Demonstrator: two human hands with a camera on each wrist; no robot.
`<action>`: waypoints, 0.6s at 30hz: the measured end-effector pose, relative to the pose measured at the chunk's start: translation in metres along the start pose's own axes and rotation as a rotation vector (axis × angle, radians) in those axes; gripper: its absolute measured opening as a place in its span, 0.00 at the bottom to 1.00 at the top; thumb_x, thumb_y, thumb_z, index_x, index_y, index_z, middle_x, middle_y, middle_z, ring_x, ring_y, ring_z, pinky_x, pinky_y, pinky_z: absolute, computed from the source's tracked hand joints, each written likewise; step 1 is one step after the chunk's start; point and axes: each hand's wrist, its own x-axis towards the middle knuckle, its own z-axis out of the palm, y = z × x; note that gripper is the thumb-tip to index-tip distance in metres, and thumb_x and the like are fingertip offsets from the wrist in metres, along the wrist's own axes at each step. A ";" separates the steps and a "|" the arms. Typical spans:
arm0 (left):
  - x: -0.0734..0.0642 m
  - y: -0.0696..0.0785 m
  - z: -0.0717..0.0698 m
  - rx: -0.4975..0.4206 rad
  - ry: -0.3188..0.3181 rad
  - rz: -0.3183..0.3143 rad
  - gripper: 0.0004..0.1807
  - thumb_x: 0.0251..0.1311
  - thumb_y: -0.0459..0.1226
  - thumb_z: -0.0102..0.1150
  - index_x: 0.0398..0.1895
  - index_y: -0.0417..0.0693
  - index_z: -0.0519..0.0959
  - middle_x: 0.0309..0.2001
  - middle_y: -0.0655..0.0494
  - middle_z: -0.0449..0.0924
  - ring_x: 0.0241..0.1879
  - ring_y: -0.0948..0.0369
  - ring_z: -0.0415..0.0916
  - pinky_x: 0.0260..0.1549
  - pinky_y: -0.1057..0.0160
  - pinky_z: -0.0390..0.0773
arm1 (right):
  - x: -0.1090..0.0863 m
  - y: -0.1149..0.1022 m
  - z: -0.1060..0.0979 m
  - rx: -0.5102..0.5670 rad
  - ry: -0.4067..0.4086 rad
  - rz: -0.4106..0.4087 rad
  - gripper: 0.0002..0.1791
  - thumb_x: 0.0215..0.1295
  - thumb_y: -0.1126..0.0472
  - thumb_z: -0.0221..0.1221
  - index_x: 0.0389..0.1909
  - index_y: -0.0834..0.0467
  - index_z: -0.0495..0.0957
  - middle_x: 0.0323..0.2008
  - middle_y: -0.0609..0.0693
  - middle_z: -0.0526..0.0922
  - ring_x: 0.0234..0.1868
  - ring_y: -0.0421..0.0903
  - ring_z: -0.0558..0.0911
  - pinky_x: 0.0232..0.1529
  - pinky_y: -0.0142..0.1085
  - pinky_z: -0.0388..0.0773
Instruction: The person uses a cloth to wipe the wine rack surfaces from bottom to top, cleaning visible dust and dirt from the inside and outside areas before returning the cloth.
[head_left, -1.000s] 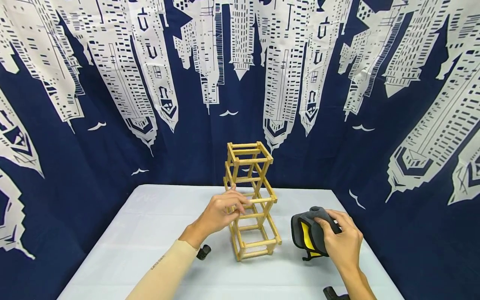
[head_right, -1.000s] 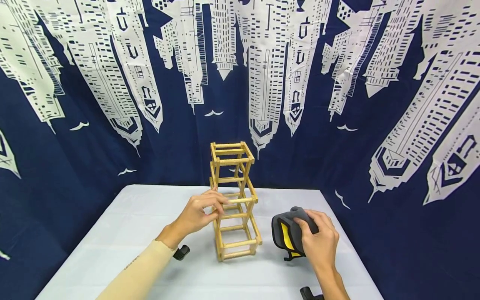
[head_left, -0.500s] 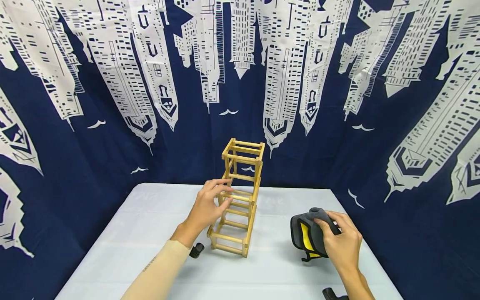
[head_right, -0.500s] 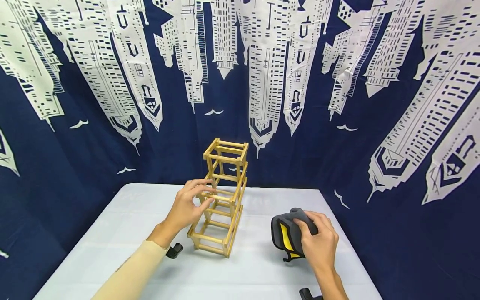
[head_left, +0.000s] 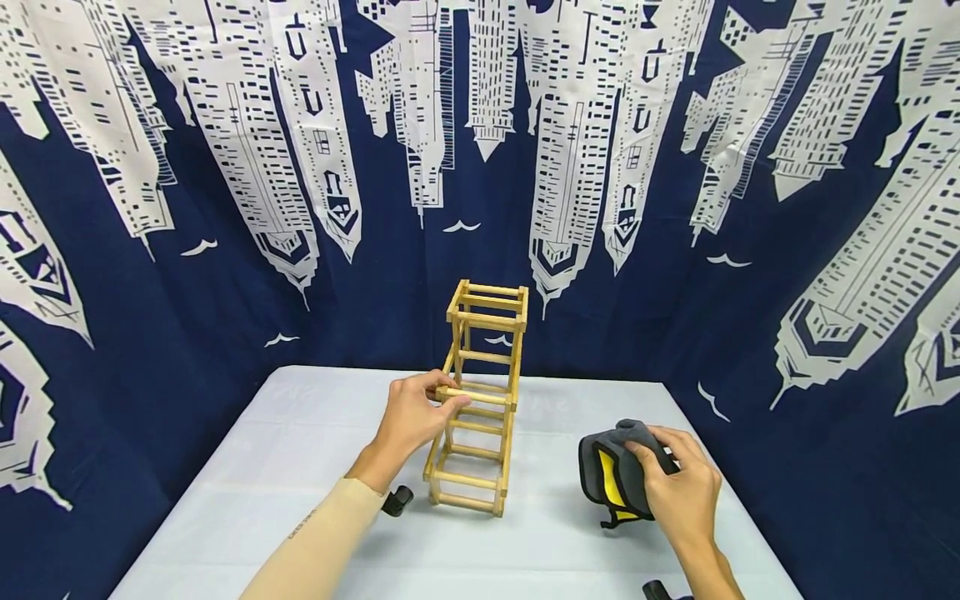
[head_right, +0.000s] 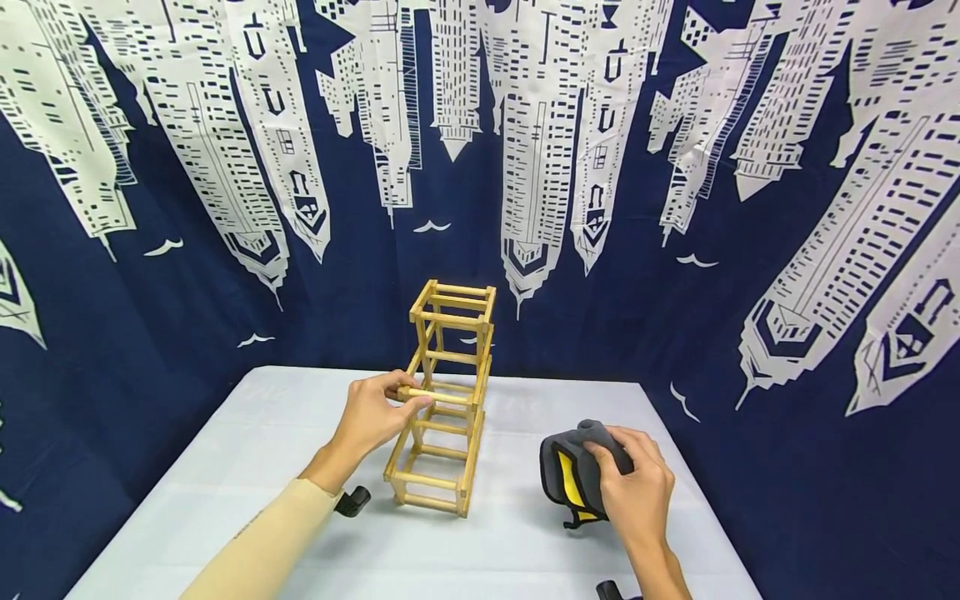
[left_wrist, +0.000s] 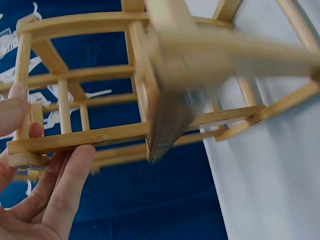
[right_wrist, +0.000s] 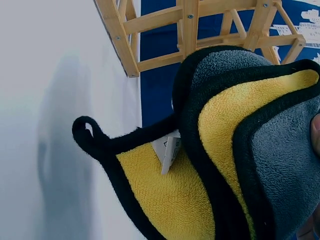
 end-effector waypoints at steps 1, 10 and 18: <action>0.000 0.001 0.001 0.006 0.002 0.002 0.13 0.63 0.46 0.90 0.41 0.51 0.95 0.42 0.53 0.99 0.41 0.51 0.97 0.46 0.48 0.97 | 0.000 0.000 0.000 0.001 0.001 0.001 0.20 0.55 0.76 0.86 0.49 0.63 0.96 0.46 0.58 0.97 0.51 0.12 0.81 0.50 0.12 0.74; -0.005 -0.006 0.000 -0.104 -0.105 -0.016 0.07 0.77 0.40 0.78 0.53 0.52 0.95 0.47 0.54 0.99 0.46 0.52 0.98 0.46 0.53 0.95 | -0.004 0.004 -0.001 -0.005 -0.001 0.021 0.20 0.55 0.74 0.87 0.49 0.61 0.97 0.46 0.56 0.97 0.50 0.13 0.81 0.50 0.11 0.74; -0.001 -0.013 0.000 -0.115 -0.103 -0.008 0.07 0.77 0.39 0.79 0.52 0.55 0.97 0.41 0.57 0.99 0.43 0.56 0.98 0.46 0.58 0.94 | -0.008 0.001 0.004 0.012 -0.019 0.021 0.20 0.56 0.74 0.87 0.49 0.62 0.97 0.46 0.56 0.97 0.49 0.14 0.81 0.49 0.12 0.74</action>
